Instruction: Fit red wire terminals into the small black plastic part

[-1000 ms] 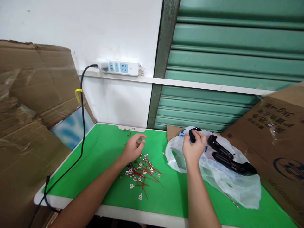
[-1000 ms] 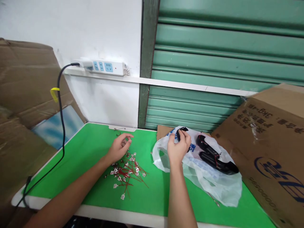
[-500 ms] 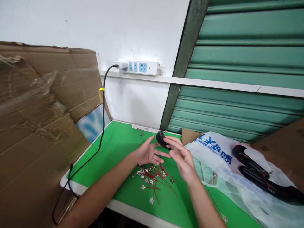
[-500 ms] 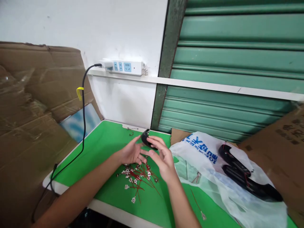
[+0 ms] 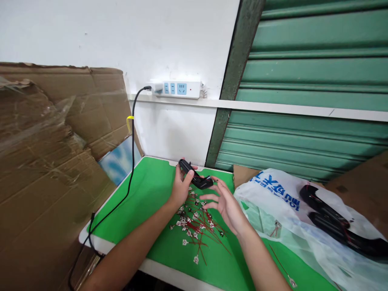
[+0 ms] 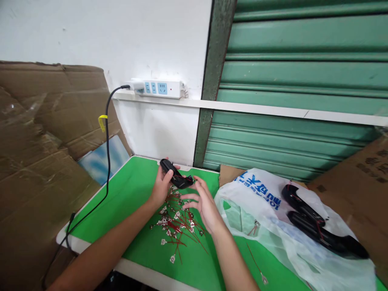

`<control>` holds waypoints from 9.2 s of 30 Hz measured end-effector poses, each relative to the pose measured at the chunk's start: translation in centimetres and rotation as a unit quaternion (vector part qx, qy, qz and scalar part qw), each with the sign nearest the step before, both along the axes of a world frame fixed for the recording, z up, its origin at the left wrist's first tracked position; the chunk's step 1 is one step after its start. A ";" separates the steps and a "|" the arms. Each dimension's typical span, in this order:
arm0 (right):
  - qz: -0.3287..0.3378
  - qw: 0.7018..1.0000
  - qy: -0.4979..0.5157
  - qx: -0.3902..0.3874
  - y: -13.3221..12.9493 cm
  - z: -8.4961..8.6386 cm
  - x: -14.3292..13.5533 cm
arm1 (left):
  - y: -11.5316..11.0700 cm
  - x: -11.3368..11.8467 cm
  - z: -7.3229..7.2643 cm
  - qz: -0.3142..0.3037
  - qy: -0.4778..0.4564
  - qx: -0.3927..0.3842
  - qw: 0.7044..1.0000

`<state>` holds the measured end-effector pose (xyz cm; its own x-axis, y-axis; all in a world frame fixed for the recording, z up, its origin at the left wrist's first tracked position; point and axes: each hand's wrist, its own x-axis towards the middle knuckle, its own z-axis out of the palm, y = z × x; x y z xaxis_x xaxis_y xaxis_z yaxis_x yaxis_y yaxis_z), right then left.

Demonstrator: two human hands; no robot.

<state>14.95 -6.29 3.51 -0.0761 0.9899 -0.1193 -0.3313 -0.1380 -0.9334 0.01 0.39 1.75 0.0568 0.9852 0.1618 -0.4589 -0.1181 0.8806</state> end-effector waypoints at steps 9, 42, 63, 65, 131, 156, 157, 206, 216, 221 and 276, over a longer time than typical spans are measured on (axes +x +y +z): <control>-0.115 0.980 0.154 -0.042 0.8 0.6 0.6 | -1.9 0.0 0.1 -0.047 0.231 0.154 0.960; -0.097 0.991 -0.091 0.022 1.1 -0.2 2.5 | -0.8 -0.5 0.9 -0.171 -0.043 -0.111 0.978; -0.193 0.952 -0.218 0.095 1.0 -0.6 1.6 | -1.8 0.3 0.3 -0.331 0.021 -0.133 0.934; -0.188 0.953 -0.221 0.092 1.0 -0.7 1.4 | -1.8 0.4 0.3 -0.330 0.027 -0.128 0.935; -0.158 0.676 -0.569 0.439 0.4 -2.0 1.3 | -2.3 -0.1 -1.0 -0.163 0.339 0.197 0.906; -0.170 0.698 -0.561 0.412 0.4 -2.9 1.0 | -2.2 0.0 -1.5 -0.148 0.368 0.215 0.893; -0.170 0.706 -0.553 0.409 0.4 -2.9 1.1 | -2.2 -0.1 -1.5 -0.149 0.369 0.212 0.892; -0.107 0.936 -0.241 0.234 0.5 -1.6 0.7 | -2.0 0.0 0.3 -0.304 0.112 -0.077 0.943; -0.161 0.900 -0.300 0.272 -0.2 -1.5 0.0 | -1.7 -0.4 -0.6 -0.287 0.139 -0.075 0.945; -0.173 0.884 -0.332 0.281 -0.5 -1.8 -0.3 | -1.7 -0.3 -0.6 -0.290 0.138 -0.084 0.943; -0.038 0.929 -0.304 0.206 -0.1 -1.9 0.9 | -1.9 -1.2 -0.2 -0.272 0.339 0.209 0.876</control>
<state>15.80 -6.39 1.57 -0.0460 0.9611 0.2724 0.2812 0.2741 -0.9197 -1.15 -1.51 1.58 0.7224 0.6446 0.2501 0.0632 -0.4217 0.9045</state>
